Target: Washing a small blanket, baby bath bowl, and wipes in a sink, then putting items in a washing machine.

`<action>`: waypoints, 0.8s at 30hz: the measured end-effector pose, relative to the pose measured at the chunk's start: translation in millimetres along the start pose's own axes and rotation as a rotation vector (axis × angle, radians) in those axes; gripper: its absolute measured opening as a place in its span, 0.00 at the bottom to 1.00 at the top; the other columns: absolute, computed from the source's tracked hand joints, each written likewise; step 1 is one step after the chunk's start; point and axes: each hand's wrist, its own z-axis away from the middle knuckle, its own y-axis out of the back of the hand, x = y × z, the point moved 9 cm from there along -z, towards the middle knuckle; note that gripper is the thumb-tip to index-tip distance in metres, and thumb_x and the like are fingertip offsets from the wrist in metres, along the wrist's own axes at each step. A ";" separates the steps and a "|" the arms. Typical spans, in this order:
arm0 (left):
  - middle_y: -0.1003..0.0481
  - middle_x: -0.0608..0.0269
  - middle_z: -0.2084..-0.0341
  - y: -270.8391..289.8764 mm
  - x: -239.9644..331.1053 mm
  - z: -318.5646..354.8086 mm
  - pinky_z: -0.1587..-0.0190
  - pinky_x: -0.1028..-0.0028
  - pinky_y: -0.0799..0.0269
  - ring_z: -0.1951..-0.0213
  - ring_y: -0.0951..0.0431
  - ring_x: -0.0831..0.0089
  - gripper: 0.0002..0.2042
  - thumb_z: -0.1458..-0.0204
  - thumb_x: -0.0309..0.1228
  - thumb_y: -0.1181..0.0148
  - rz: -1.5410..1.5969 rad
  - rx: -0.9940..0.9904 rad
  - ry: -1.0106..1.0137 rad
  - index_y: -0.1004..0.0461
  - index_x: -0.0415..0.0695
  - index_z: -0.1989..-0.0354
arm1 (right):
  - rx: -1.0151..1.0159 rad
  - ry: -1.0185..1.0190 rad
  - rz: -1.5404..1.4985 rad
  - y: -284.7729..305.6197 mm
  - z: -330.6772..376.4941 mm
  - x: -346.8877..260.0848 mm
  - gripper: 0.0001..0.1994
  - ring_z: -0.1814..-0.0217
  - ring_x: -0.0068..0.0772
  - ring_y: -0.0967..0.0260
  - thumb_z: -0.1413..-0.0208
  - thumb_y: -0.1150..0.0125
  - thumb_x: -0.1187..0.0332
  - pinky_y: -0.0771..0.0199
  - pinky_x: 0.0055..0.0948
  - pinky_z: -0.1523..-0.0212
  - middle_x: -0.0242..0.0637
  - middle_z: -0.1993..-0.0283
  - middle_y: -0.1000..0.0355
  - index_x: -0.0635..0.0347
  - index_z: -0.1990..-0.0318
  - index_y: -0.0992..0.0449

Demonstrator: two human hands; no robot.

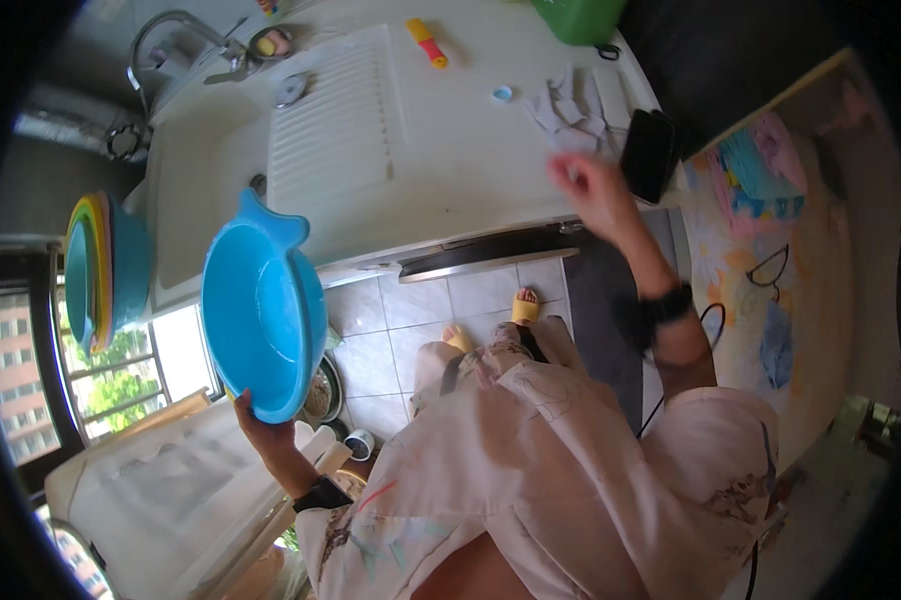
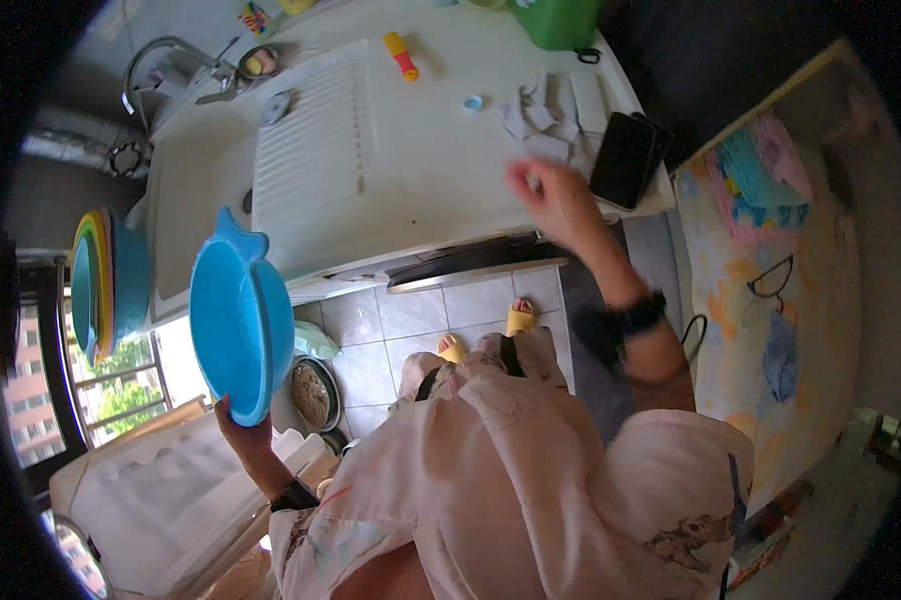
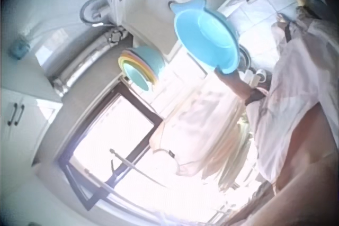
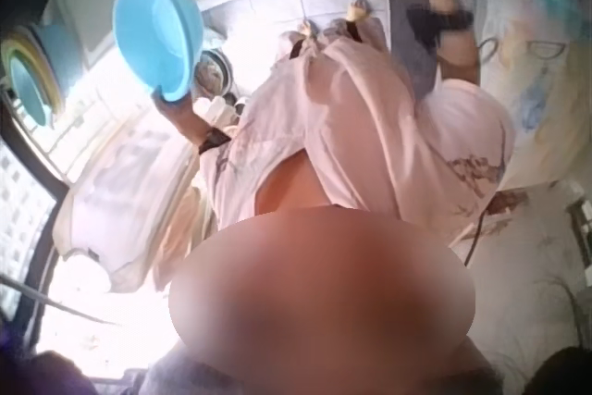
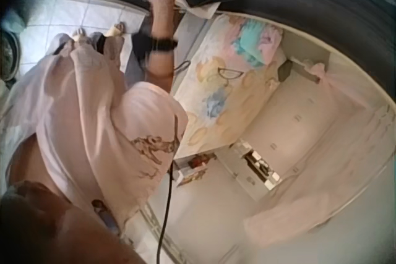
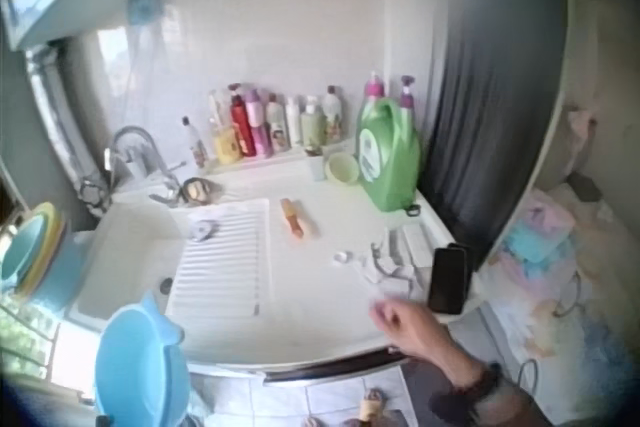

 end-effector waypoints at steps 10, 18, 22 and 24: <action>0.31 0.66 0.77 -22.1 34.9 -18.3 0.77 0.78 0.37 0.77 0.32 0.75 0.12 0.60 0.36 0.45 0.007 -0.053 -0.027 0.34 0.44 0.70 | 0.122 -1.190 -0.607 -200.3 202.4 343.3 0.15 0.85 0.18 0.44 0.46 0.58 0.56 0.44 0.19 0.83 0.30 0.80 0.33 0.57 0.70 0.29; 0.30 0.63 0.79 -40.5 52.7 -2.5 0.79 0.81 0.36 0.79 0.32 0.74 0.11 0.59 0.36 0.47 -0.075 -0.024 -0.095 0.34 0.43 0.70 | -0.105 -1.014 0.026 -223.7 141.5 373.3 0.15 0.64 0.45 0.32 0.51 0.54 0.60 0.33 0.38 0.63 0.46 0.65 0.30 0.62 0.63 0.30; 0.30 0.62 0.78 -58.8 46.7 -6.5 0.79 0.82 0.36 0.78 0.32 0.74 0.11 0.58 0.36 0.47 -0.082 -0.064 -0.078 0.34 0.43 0.71 | -0.080 -0.841 0.082 -194.1 124.9 347.0 0.18 0.59 0.46 0.34 0.52 0.54 0.60 0.34 0.40 0.60 0.45 0.59 0.32 0.62 0.58 0.31; 0.30 0.62 0.78 -86.4 42.7 -14.5 0.78 0.82 0.35 0.77 0.32 0.74 0.11 0.58 0.36 0.48 -0.101 -0.164 -0.007 0.33 0.42 0.70 | -0.186 -0.888 0.140 -221.3 140.7 394.1 0.18 0.59 0.47 0.34 0.52 0.54 0.60 0.34 0.40 0.60 0.45 0.59 0.32 0.62 0.58 0.31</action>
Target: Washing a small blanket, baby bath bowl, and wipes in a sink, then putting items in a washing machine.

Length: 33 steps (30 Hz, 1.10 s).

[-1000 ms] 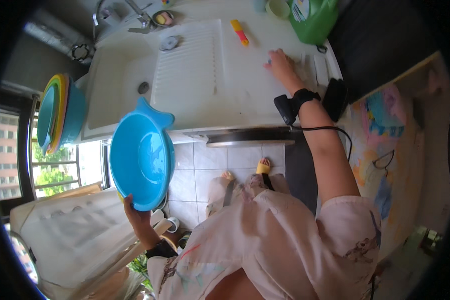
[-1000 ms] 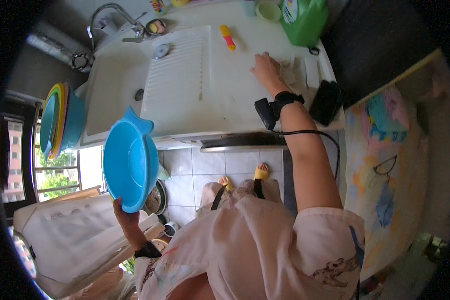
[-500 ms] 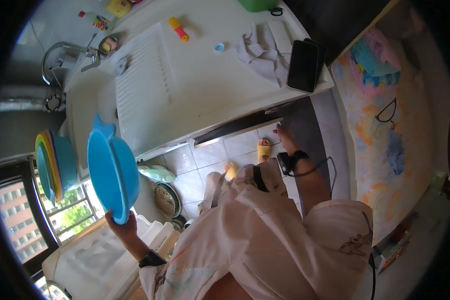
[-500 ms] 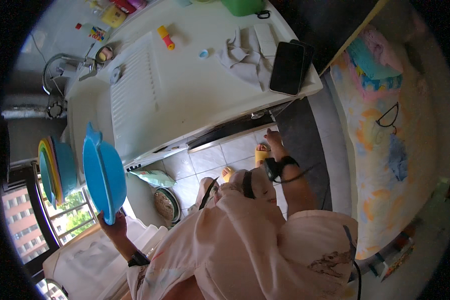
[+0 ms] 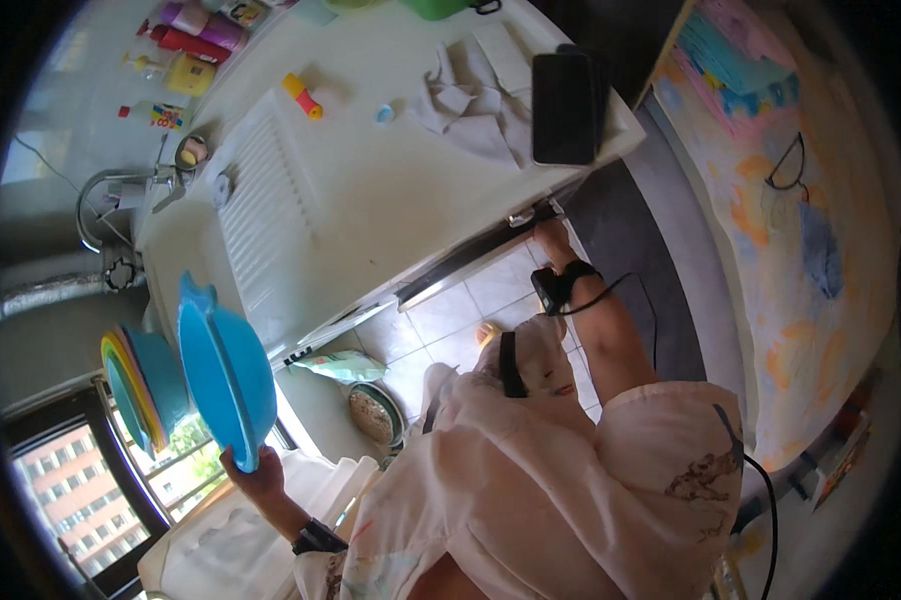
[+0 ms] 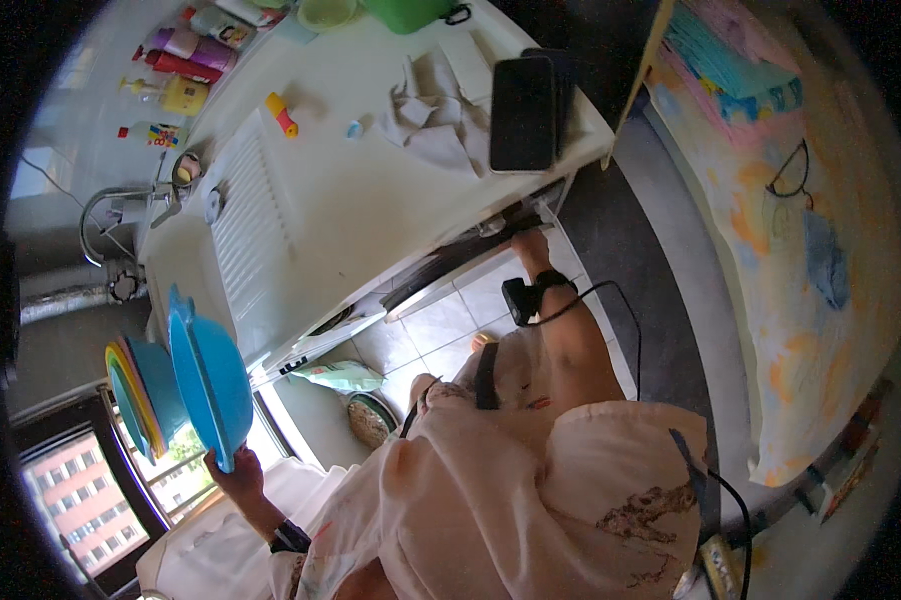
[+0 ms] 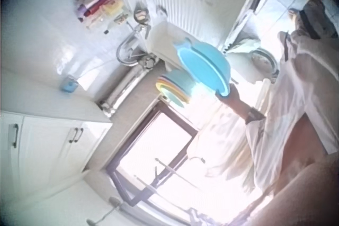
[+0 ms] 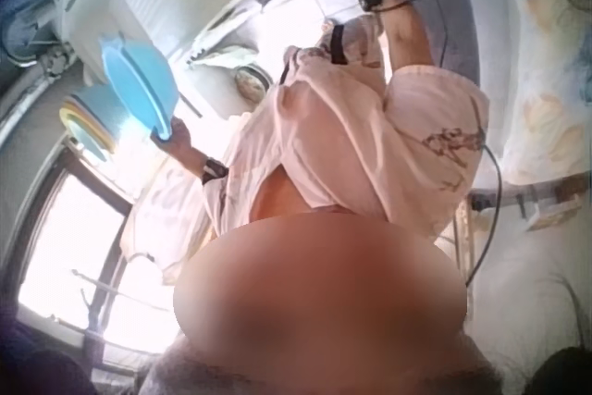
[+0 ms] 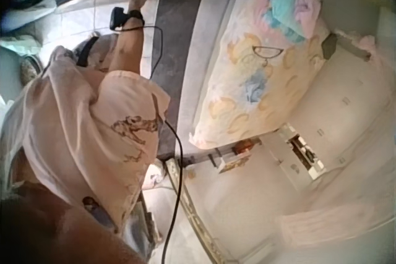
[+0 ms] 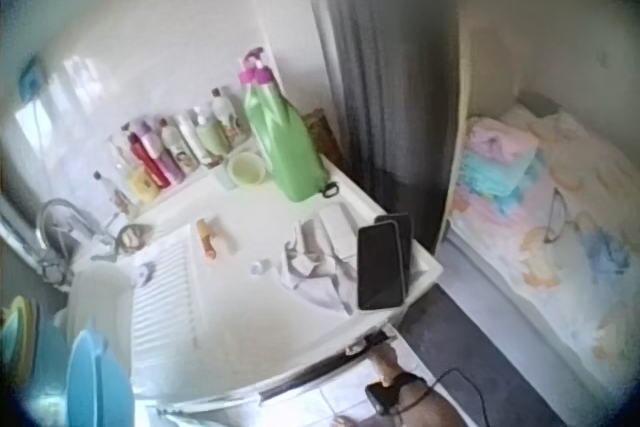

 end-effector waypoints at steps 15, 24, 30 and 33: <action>0.30 0.62 0.79 -23.0 -7.5 -6.6 0.79 0.80 0.37 0.78 0.33 0.74 0.12 0.60 0.35 0.45 -0.009 -0.153 0.050 0.34 0.42 0.70 | 0.508 0.296 -0.361 175.5 132.0 -68.0 0.37 0.71 0.51 0.35 0.55 0.53 0.72 0.35 0.44 0.72 0.51 0.71 0.33 0.46 0.39 0.66; 0.32 0.61 0.79 5.4 0.8 -6.8 0.78 0.82 0.38 0.79 0.34 0.73 0.12 0.58 0.35 0.47 -0.001 -0.127 -0.039 0.35 0.42 0.68 | 0.631 0.213 -0.013 210.9 128.2 -88.1 0.16 0.67 0.51 0.34 0.59 0.51 0.70 0.34 0.43 0.67 0.48 0.72 0.31 0.60 0.59 0.36; 0.30 0.59 0.79 19.3 -8.0 -29.5 0.78 0.79 0.34 0.78 0.31 0.71 0.13 0.59 0.36 0.47 0.046 -0.171 -0.004 0.34 0.42 0.68 | 0.567 0.259 0.030 213.8 127.1 -91.9 0.07 0.67 0.49 0.34 0.60 0.50 0.70 0.34 0.43 0.68 0.48 0.74 0.31 0.62 0.72 0.32; 0.32 0.68 0.78 3.9 -13.0 -29.6 0.77 0.81 0.37 0.77 0.31 0.77 0.08 0.60 0.32 0.46 0.039 -0.167 0.013 0.35 0.45 0.72 | 0.554 0.297 0.071 215.2 129.0 -95.8 0.07 0.67 0.49 0.34 0.59 0.50 0.70 0.34 0.43 0.67 0.47 0.73 0.31 0.62 0.71 0.32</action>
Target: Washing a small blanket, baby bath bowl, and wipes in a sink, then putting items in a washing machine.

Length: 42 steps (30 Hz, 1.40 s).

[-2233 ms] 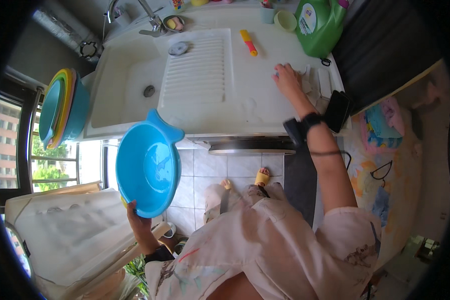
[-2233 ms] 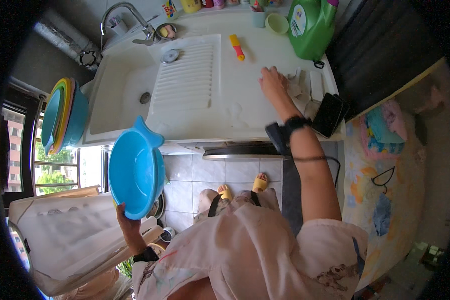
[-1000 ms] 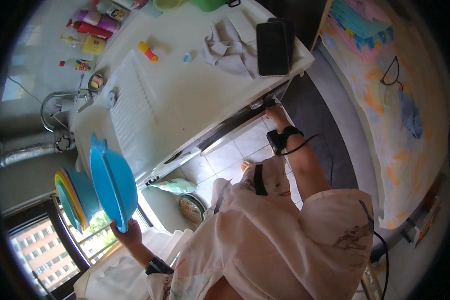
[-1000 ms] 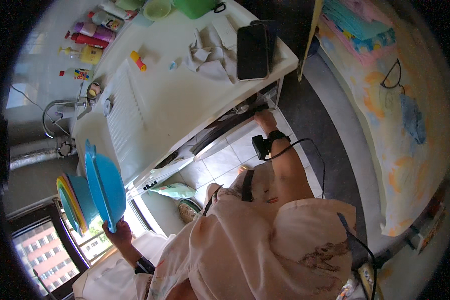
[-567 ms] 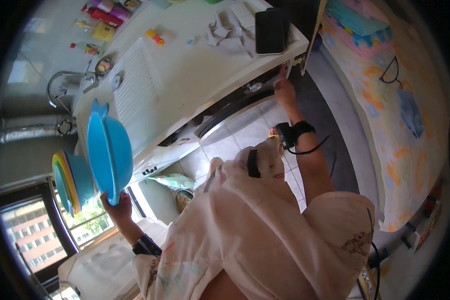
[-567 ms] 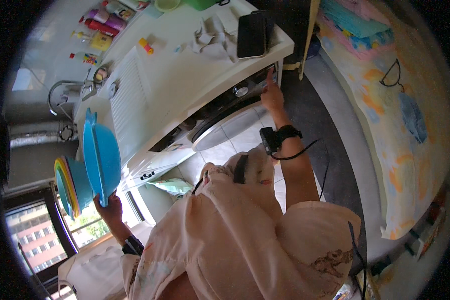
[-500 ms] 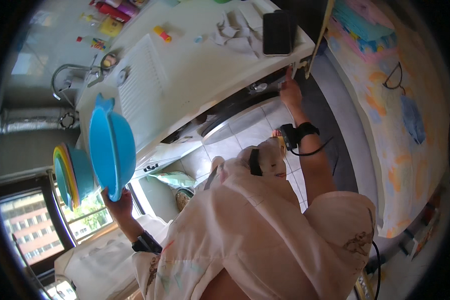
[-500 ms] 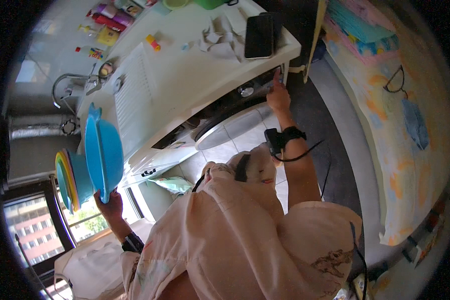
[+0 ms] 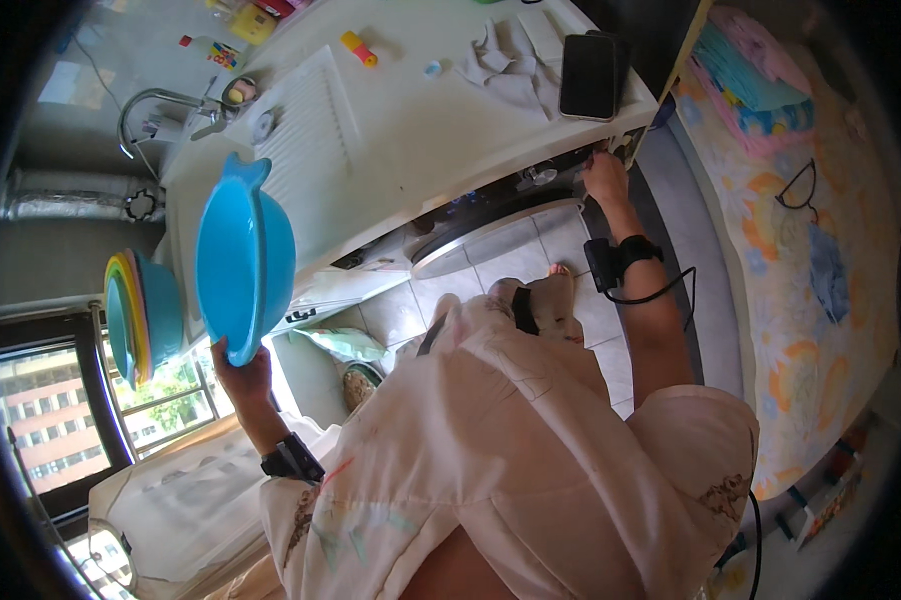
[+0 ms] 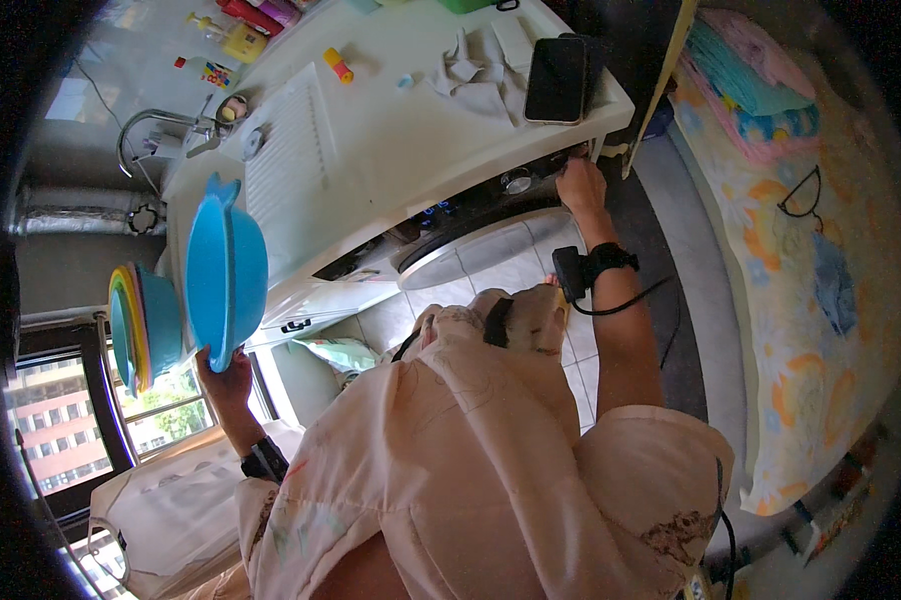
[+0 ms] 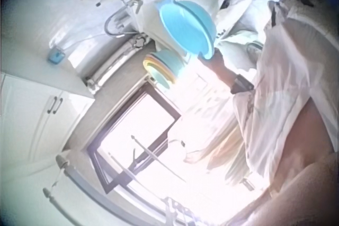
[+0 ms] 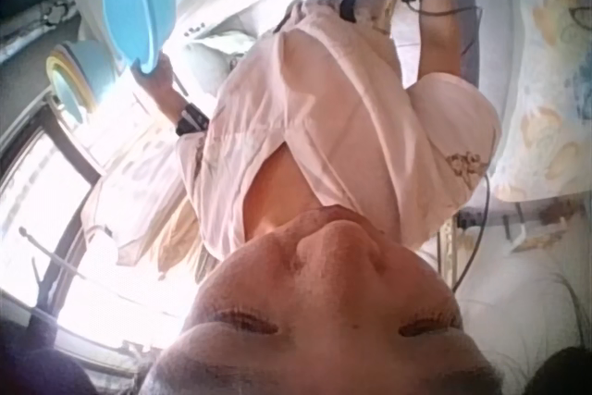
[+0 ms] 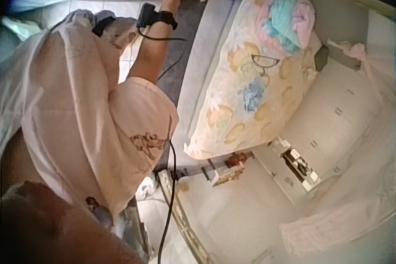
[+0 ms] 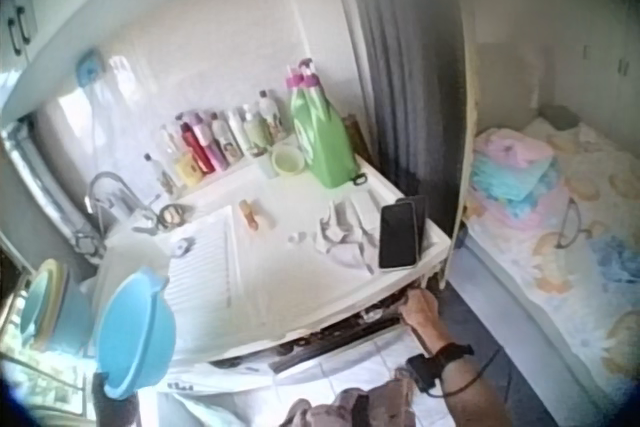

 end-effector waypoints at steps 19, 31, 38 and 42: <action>0.30 0.55 0.76 -3.8 -5.6 -12.1 0.78 0.78 0.29 0.77 0.28 0.69 0.15 0.58 0.35 0.48 -0.046 -0.081 0.039 0.37 0.37 0.64 | -0.182 0.073 -0.269 -66.8 93.5 -50.2 0.29 0.70 0.43 0.33 0.55 0.50 0.64 0.33 0.37 0.70 0.43 0.73 0.30 0.63 0.44 0.48; 0.30 0.62 0.76 10.9 1.2 -15.7 0.77 0.80 0.33 0.77 0.29 0.73 0.13 0.58 0.34 0.48 -0.018 -0.051 0.018 0.36 0.42 0.66 | -0.340 0.778 0.311 -113.9 161.7 -162.1 0.43 0.88 0.26 0.38 0.62 0.48 0.73 0.43 0.27 0.87 0.33 0.87 0.34 0.54 0.39 0.70; 0.29 0.58 0.78 2.0 11.9 -8.3 0.78 0.78 0.32 0.78 0.28 0.70 0.13 0.58 0.34 0.47 -0.009 -0.057 -0.023 0.36 0.41 0.66 | -0.088 0.770 0.016 -185.4 140.5 -119.9 0.40 0.88 0.26 0.39 0.56 0.48 0.67 0.43 0.26 0.87 0.32 0.88 0.35 0.55 0.39 0.69; 0.28 0.59 0.78 17.1 9.2 0.6 0.78 0.78 0.32 0.78 0.28 0.70 0.12 0.58 0.34 0.47 0.024 -0.034 -0.007 0.35 0.41 0.67 | -0.285 0.821 0.461 -129.9 148.0 -160.2 0.40 0.88 0.26 0.39 0.52 0.49 0.60 0.44 0.26 0.87 0.33 0.87 0.34 0.59 0.40 0.70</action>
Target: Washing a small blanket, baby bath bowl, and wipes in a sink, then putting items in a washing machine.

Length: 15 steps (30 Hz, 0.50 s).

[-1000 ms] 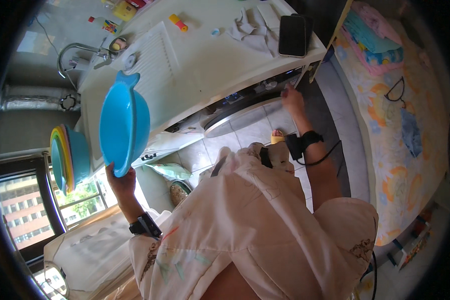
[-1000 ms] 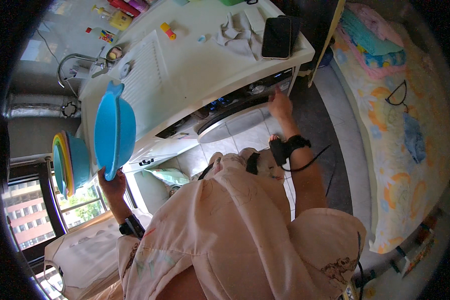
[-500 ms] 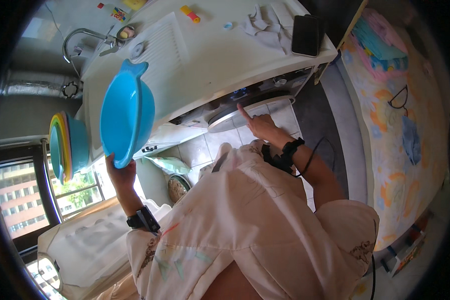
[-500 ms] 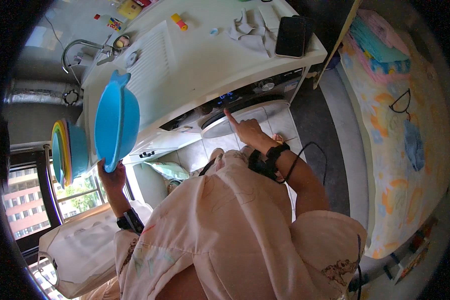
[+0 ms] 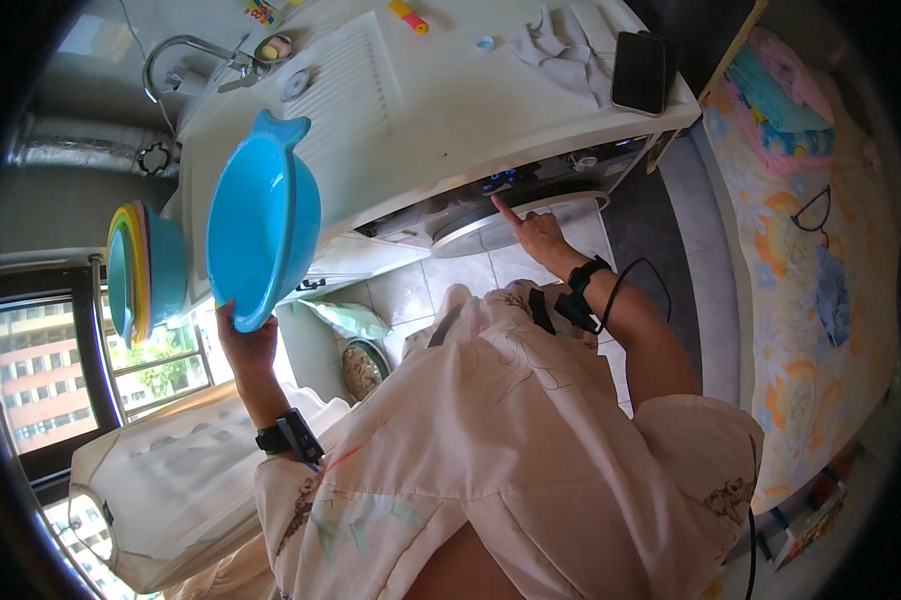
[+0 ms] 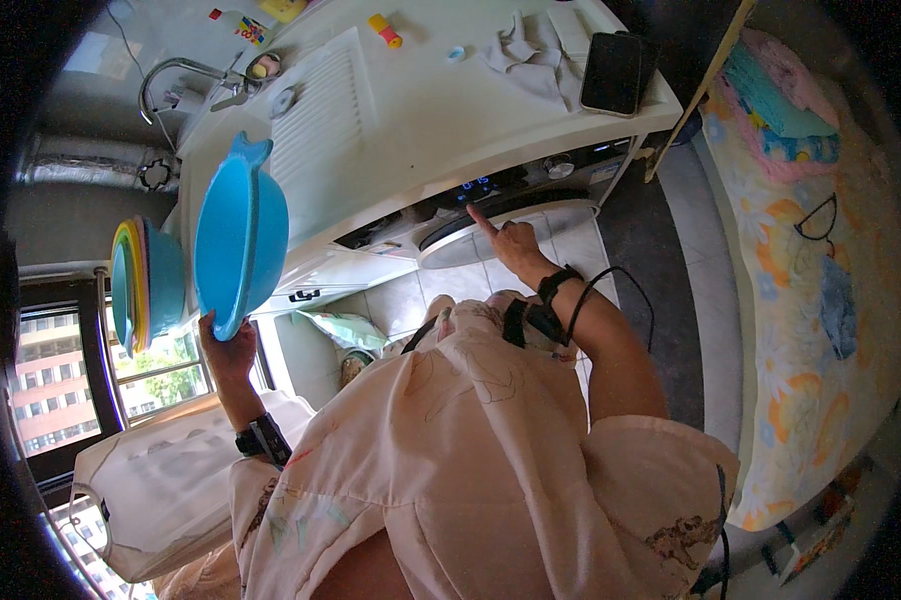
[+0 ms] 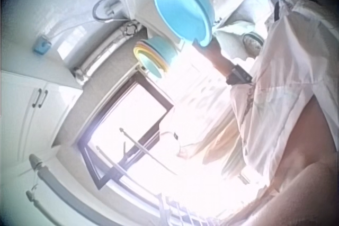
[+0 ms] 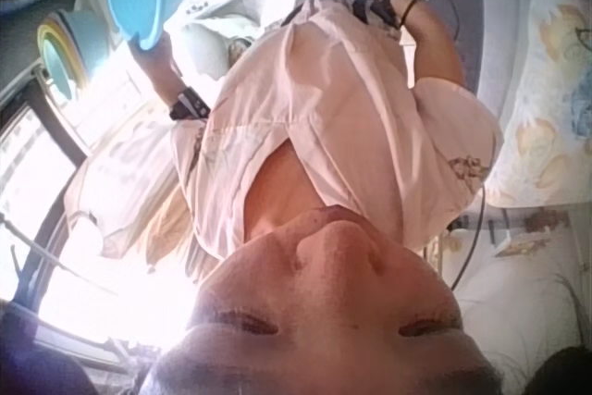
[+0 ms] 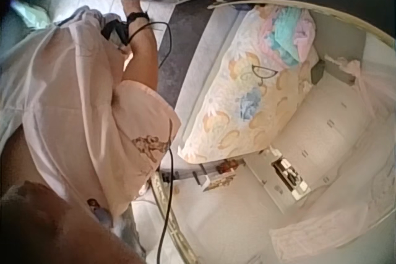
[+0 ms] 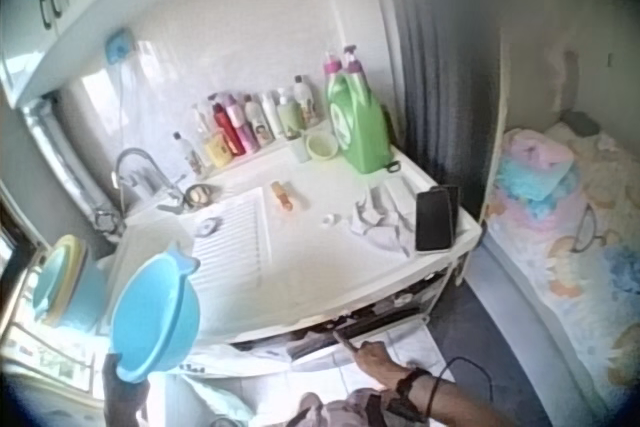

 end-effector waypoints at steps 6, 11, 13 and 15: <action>0.28 0.60 0.79 -3.3 4.1 2.6 0.80 0.77 0.31 0.80 0.28 0.71 0.11 0.58 0.34 0.47 -0.018 0.074 -0.029 0.35 0.42 0.69 | -0.114 -0.296 -0.213 6.1 24.0 30.4 0.38 0.86 0.29 0.36 0.51 0.53 0.64 0.40 0.28 0.87 0.34 0.85 0.32 0.61 0.40 0.72; 0.29 0.62 0.80 -7.2 2.9 -4.3 0.80 0.79 0.34 0.81 0.30 0.72 0.10 0.58 0.34 0.47 0.020 0.054 -0.006 0.35 0.42 0.70 | -0.007 -0.363 -0.273 7.0 32.4 43.3 0.38 0.88 0.33 0.37 0.48 0.56 0.58 0.41 0.30 0.89 0.35 0.86 0.33 0.66 0.41 0.72; 0.30 0.63 0.80 -9.7 2.2 -0.8 0.80 0.80 0.37 0.81 0.32 0.73 0.09 0.58 0.33 0.47 0.027 0.070 -0.029 0.35 0.43 0.71 | 0.002 -0.479 -0.330 5.2 37.9 53.9 0.38 0.88 0.34 0.38 0.48 0.56 0.57 0.40 0.31 0.88 0.35 0.87 0.33 0.67 0.42 0.73; 0.30 0.62 0.80 -6.9 3.5 -0.1 0.79 0.79 0.36 0.80 0.31 0.72 0.10 0.58 0.34 0.47 0.006 0.085 -0.023 0.35 0.42 0.70 | 0.018 -0.768 -0.567 4.9 49.2 76.4 0.38 0.82 0.40 0.35 0.51 0.52 0.57 0.36 0.34 0.82 0.41 0.82 0.32 0.70 0.42 0.66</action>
